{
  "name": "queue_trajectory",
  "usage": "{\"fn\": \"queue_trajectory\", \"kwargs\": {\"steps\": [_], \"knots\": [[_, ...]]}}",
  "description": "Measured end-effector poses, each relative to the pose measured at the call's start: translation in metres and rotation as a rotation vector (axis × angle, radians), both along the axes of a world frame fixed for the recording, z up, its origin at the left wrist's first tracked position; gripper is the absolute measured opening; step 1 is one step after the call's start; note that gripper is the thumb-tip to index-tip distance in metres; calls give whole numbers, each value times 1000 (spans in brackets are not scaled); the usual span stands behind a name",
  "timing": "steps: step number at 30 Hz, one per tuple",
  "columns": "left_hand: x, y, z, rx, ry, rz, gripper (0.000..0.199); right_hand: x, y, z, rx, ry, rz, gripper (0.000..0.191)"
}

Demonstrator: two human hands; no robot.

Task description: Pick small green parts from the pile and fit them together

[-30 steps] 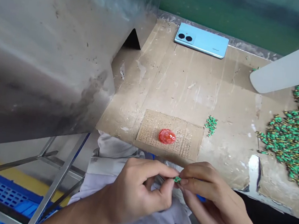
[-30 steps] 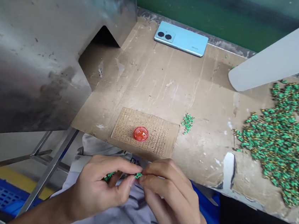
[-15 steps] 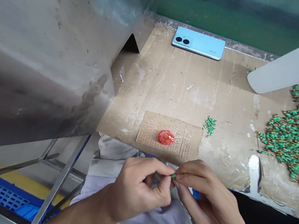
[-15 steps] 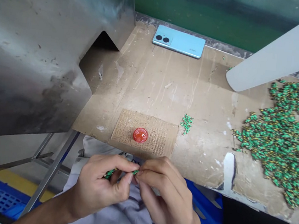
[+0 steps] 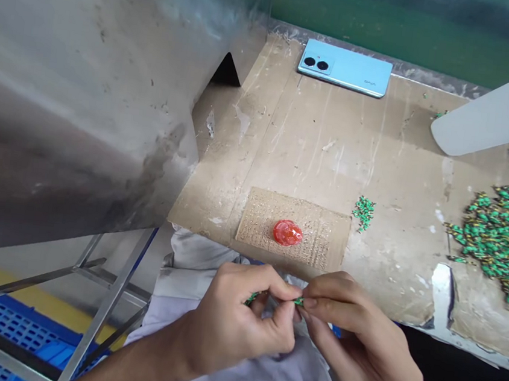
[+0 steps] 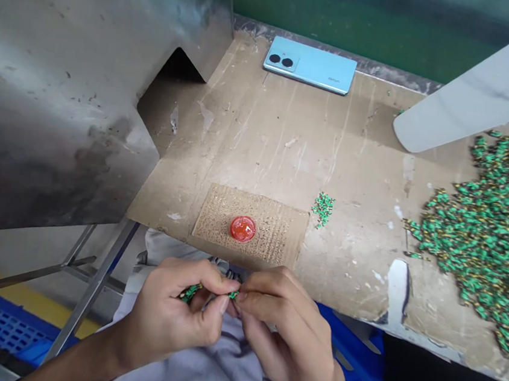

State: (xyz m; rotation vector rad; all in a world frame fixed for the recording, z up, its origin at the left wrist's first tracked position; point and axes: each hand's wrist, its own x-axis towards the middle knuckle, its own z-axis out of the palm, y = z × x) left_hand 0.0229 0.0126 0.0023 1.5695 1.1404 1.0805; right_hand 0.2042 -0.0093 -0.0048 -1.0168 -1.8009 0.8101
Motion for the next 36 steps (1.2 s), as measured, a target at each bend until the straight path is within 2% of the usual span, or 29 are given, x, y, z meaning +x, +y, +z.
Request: {"fn": "queue_trajectory", "kwargs": {"steps": [3,6,10,12,18,24,31,36], "knots": [[1,-1,-2,20,-5,29,16,0,0,-1,24,-22,13,35],[1,-2,-2,-39,-27,24,16,1,-2,-2,3,4,-4,34],[-3,-1,3,-273,-74,-52,16,-2,-9,-2,-162,105,-94,31],[-6,-1,4,-325,-90,-69,18,-5,-12,1,-269,156,-156,23],[-12,-2,2,-233,-75,-65,21,-11,-15,13,-530,204,-335,3],[-13,-3,2,-158,-57,-64,20,-13,-16,17,-727,305,-316,11],[-15,-5,-3,-166,-75,-74,18,-13,-15,17,-758,376,-266,12],[-15,-4,-5,-109,-99,-93,15,-12,-16,21,-797,397,-257,13]]}}
